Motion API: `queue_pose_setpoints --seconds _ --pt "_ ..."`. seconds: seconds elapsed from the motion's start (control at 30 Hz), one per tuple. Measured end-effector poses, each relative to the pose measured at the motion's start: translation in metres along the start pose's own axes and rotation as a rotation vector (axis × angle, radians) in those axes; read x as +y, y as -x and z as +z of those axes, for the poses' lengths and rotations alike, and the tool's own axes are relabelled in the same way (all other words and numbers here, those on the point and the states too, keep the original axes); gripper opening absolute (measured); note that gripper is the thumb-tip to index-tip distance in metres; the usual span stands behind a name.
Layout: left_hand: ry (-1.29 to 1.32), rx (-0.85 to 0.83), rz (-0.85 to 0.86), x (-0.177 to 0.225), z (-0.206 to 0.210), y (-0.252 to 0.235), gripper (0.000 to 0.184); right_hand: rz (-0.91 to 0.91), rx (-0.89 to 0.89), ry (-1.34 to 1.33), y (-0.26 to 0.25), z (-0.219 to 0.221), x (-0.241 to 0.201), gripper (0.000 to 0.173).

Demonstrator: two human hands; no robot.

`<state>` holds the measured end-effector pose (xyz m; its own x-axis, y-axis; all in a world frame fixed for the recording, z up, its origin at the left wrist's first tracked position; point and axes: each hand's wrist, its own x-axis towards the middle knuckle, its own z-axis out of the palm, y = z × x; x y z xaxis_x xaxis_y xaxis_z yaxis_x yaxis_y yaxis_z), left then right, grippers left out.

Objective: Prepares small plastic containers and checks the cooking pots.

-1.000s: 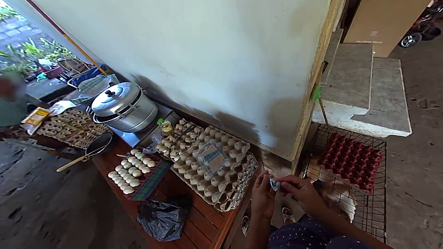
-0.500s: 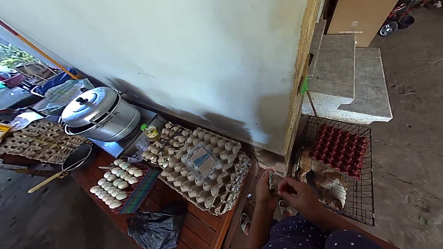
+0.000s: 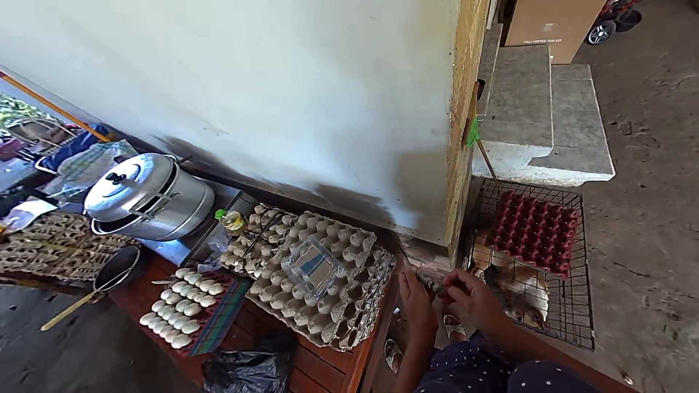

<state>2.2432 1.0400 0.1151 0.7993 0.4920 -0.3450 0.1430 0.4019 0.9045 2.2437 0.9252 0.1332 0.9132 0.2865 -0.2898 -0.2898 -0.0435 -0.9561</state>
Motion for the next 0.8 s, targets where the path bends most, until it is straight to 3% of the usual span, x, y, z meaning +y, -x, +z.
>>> queue_pose_setpoints --seconds 0.13,0.33,0.47,0.67,0.73,0.8 --pt "-0.141 -0.090 0.259 -0.019 -0.014 -0.014 0.010 0.081 0.072 -0.231 -0.010 -0.005 -0.005 0.013" --pt "-0.361 -0.090 0.488 -0.020 -0.026 -0.025 0.018 -0.004 -0.003 -0.027 -0.005 -0.016 -0.009 0.016" --pt "-0.267 -0.125 0.317 -0.006 -0.020 -0.022 0.024 -0.092 -0.007 0.012 -0.002 -0.015 -0.011 0.015" --pt "0.089 -0.043 -0.235 0.026 0.003 -0.012 0.029 -0.225 0.005 -0.083 -0.002 -0.008 -0.012 0.017" --pt "0.123 0.023 -0.270 0.029 0.007 -0.010 0.028 -0.208 0.032 -0.205 -0.004 -0.001 -0.012 0.024" --pt "0.136 0.039 -0.176 0.029 0.006 -0.008 0.029 -0.114 0.056 -0.284 -0.007 0.004 -0.014 0.032"
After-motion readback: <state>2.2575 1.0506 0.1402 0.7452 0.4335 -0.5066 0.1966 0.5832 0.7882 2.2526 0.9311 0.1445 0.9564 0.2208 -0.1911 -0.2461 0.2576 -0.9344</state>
